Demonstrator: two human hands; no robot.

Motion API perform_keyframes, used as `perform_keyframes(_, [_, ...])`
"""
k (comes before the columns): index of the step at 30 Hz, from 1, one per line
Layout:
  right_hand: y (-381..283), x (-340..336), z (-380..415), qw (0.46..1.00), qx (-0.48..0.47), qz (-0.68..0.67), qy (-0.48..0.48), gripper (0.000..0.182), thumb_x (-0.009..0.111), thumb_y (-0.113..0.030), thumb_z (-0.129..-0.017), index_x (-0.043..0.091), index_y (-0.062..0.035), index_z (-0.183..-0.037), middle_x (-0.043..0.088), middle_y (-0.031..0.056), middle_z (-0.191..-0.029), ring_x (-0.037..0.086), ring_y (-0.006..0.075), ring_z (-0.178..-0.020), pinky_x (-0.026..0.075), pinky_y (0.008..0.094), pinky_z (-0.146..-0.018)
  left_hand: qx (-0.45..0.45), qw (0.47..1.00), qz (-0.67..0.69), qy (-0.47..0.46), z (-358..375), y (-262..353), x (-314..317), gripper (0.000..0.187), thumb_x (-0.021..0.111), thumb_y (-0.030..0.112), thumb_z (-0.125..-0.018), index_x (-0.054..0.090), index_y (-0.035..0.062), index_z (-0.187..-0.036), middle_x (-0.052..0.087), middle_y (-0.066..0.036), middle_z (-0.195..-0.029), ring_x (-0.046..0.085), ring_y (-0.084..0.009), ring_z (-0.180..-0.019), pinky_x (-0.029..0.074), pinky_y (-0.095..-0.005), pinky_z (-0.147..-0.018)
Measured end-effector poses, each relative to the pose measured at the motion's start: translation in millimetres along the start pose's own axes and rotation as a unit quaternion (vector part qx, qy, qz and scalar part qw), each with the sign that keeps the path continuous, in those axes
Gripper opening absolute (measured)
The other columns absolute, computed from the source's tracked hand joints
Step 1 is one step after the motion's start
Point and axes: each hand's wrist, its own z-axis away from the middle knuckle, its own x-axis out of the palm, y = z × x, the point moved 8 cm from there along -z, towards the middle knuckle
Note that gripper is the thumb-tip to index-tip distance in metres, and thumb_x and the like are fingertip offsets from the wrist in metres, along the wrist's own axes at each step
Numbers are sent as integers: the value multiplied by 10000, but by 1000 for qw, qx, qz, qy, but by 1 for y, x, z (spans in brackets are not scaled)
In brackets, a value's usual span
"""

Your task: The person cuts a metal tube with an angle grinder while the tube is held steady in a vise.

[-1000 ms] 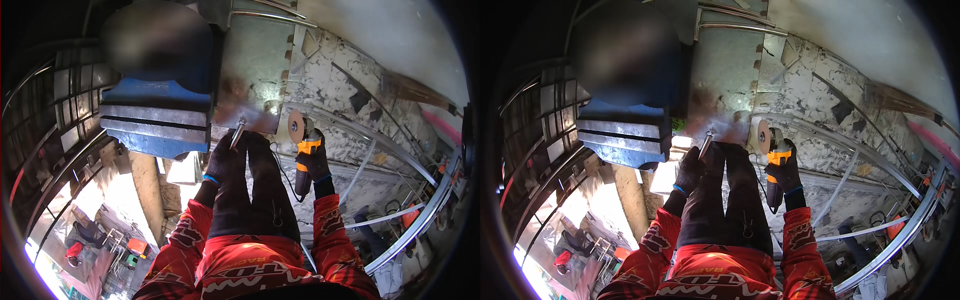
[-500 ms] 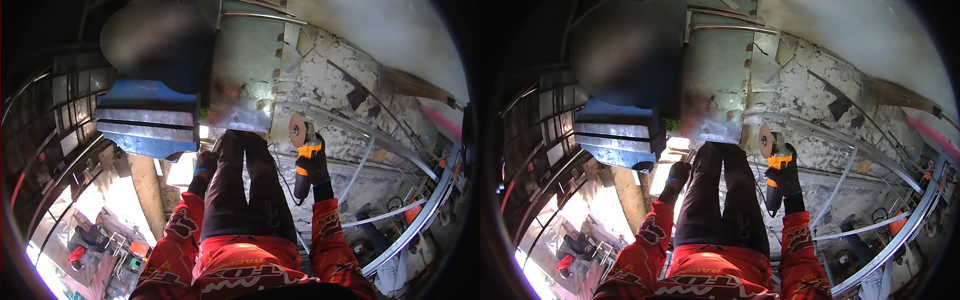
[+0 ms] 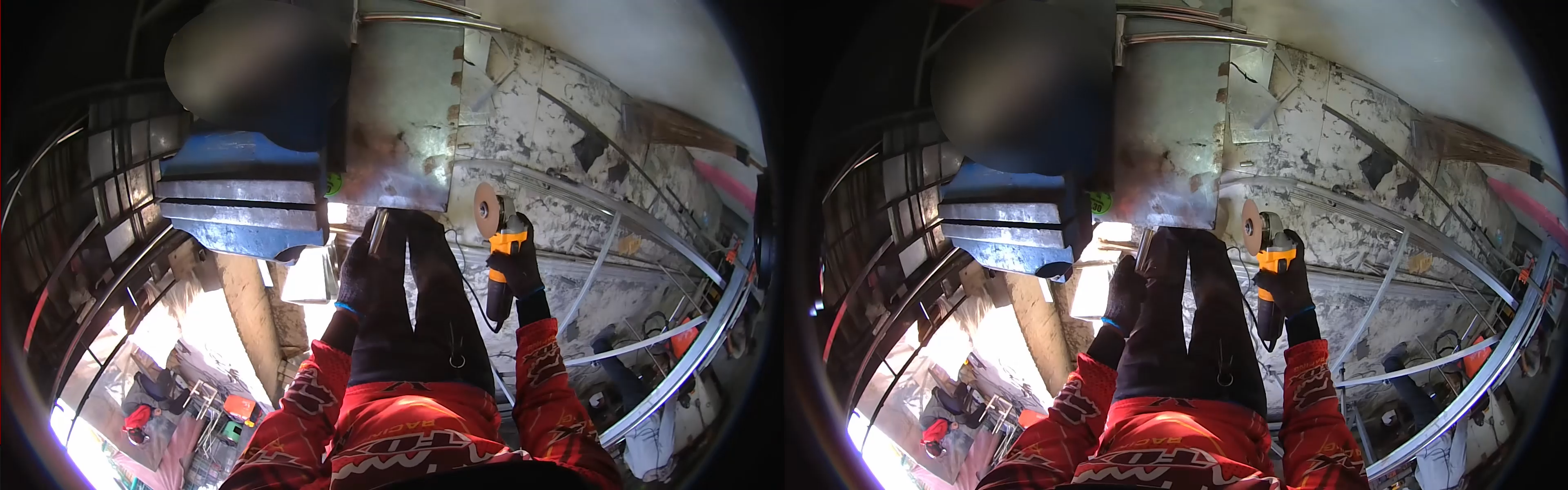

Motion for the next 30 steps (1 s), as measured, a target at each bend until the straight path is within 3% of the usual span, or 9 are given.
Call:
perform_keyframes(5, [-2, 3, -1, 1000, 16, 2, -4, 969, 752, 98, -661, 306, -137, -1489, 588, 80, -1163, 627, 201, -963, 577, 348, -790, 53, 962, -259, 72, -25, 11, -10, 236, 597, 249, -1006, 668, 71, -1143, 546, -30, -748, 545, -147, -671, 462, -320, -605])
perform_keyframes(6, [-2, 3, 0, 1000, 11, 18, -5, 956, 756, 93, -661, 317, -126, -1482, 587, 76, -1171, 623, 200, -978, 573, 348, -805, 35, 913, -393, 106, -31, 4, -31, 259, 643, 246, -960, 678, 71, -1148, 580, -74, -757, 582, -207, -674, 479, -369, -619])
perform_keyframes(7, [-5, 5, -4, 999, 0, 33, -9, 944, 760, 88, -661, 328, -115, -1476, 586, 73, -1178, 619, 199, -992, 568, 347, -820, 177, 748, -636, 67, -49, -21, -57, 293, 665, 184, -879, 707, 67, -1144, 647, -165, -835, 652, -339, -780, 510, -431, -696])
perform_keyframes(10, [-9, 7, -4, 999, -3, 32, -26, 920, 770, 75, -664, 344, -95, -1462, 582, 69, -1192, 612, 198, -1017, 561, 346, -841, 251, 689, -679, -29, -22, -29, -50, 176, 629, 154, -878, 722, 57, -992, 681, -196, -895, 672, -383, -861, 519, -445, -731])
perform_keyframes(16, [-5, 9, -6, 999, 20, 13, -23, 951, 752, 119, -670, 319, -137, -1477, 585, 77, -1190, 618, 195, -995, 571, 351, -808, 150, 764, -622, 79, -17, 8, -22, 163, 602, 154, -884, 705, 29, -875, 666, -180, -921, 653, -376, -900, 521, -419, -789])
perform_keyframes(18, [-11, 12, -6, 999, -6, 38, -22, 970, 753, 121, -665, 302, -138, -1483, 585, 80, -1189, 625, 199, -984, 578, 353, -790, 273, 777, -554, 118, 16, 60, 29, 176, 578, 143, -910, 672, 9, -975, 628, -198, -978, 631, -381, -951, 507, -401, -834])
perform_keyframes(21, [-14, 16, -5, 1000, -1, 8, -28, 974, 759, 110, -660, 301, -137, -1484, 585, 82, -1185, 631, 201, -980, 582, 353, -788, 197, 870, -434, 129, 16, 53, 25, 245, 570, 139, -944, 616, 0, -1140, 608, -215, -1080, 612, -403, -1022, 497, -416, -875])
perform_keyframes(28, [-8, 14, -11, 999, 22, 20, -19, 932, 770, 92, -648, 341, -124, -1447, 585, 80, -1180, 632, 198, -984, 582, 349, -797, 109, 846, -507, 129, -30, 60, 29, 478, 605, 212, -944, 506, -44, -1336, 604, -274, -1226, 583, -443, -1158, 486, -457, -964])
perform_keyframes(30, [-13, 18, -12, 1000, 6, 18, -23, 919, 765, 99, -649, 352, -120, -1440, 585, 75, -1180, 632, 206, -985, 582, 353, -799, 305, 741, -575, 163, -48, 74, 43, 578, 578, 219, -956, 407, -62, -1432, 536, -303, -1347, 571, -457, -1175, 478, -481, -970])
